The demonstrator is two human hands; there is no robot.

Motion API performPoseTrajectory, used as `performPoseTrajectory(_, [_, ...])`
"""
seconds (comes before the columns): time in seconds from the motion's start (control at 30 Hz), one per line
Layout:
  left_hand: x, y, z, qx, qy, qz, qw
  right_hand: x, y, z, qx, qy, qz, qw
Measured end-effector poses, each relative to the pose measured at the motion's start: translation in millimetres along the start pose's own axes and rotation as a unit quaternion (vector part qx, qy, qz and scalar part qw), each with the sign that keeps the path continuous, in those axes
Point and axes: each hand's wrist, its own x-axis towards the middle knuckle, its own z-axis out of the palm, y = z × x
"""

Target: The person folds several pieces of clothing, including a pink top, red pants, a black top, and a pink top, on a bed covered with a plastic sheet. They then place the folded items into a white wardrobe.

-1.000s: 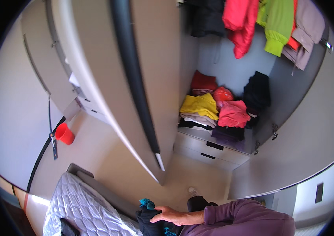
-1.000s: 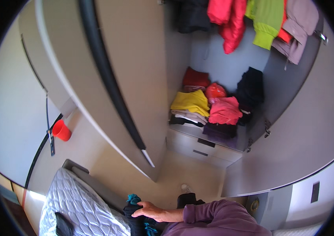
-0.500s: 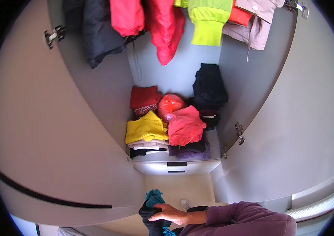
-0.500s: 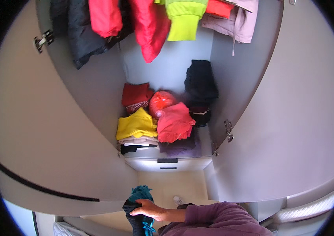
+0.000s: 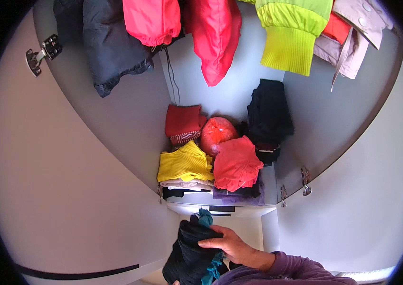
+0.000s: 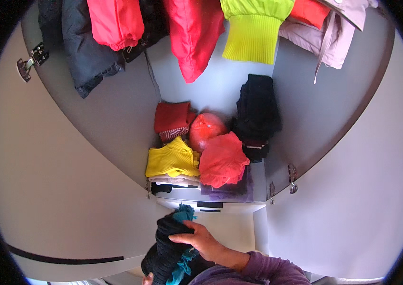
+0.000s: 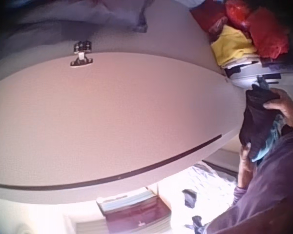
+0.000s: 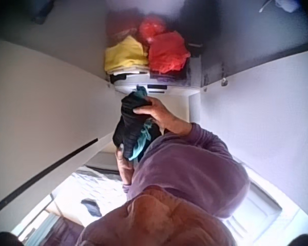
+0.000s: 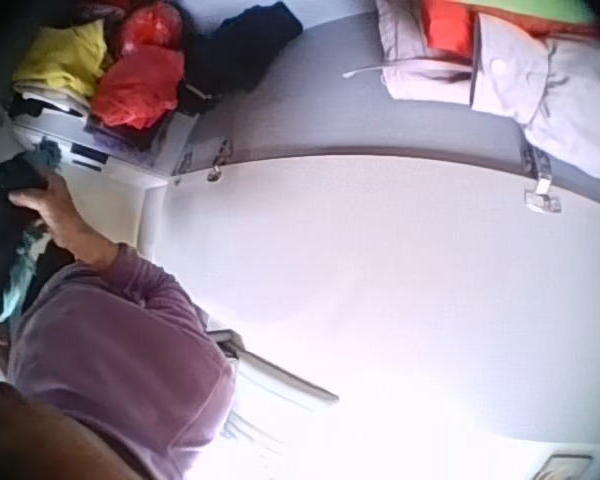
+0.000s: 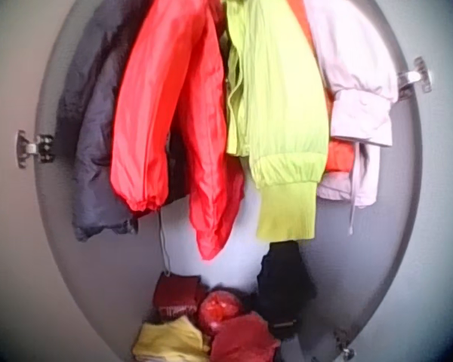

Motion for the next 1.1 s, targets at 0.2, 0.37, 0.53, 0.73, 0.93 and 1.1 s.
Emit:
performPoseTrajectory(0.2, [36.0, 50.0, 26.7, -0.007, -0.051, 0.063, 0.997, 11.3, -59.1, 25.5, 0.033, 0.015, -0.057, 0.998])
performPoseTrajectory(0.37, [72.1, 94.0, 63.4, -0.030, -0.099, 0.095, 0.990, 28.2, -106.6, 33.5, -0.013, 0.091, -0.128, 0.987])
performPoseTrajectory(0.53, [123.3, 148.8, 129.7, -0.007, -0.101, 0.134, 0.986, 86.7, -164.9, 28.1, 0.065, 0.089, -0.169, 0.980])
performPoseTrajectory(0.73, [274.8, 228.9, 222.9, 0.003, -0.224, 0.187, 0.957, 217.0, -286.0, -15.7, 0.063, 0.029, -0.189, 0.979])
performPoseTrajectory(0.93, [346.0, 284.8, 267.8, -0.015, -0.251, 0.306, 0.918, 239.5, -353.9, -3.0, 0.057, -0.036, -0.403, 0.913])
performPoseTrajectory(1.1, [326.7, 287.9, 225.8, 0.132, -0.176, 0.455, 0.863, 254.8, -361.1, 16.0, 0.060, 0.050, -0.299, 0.951])
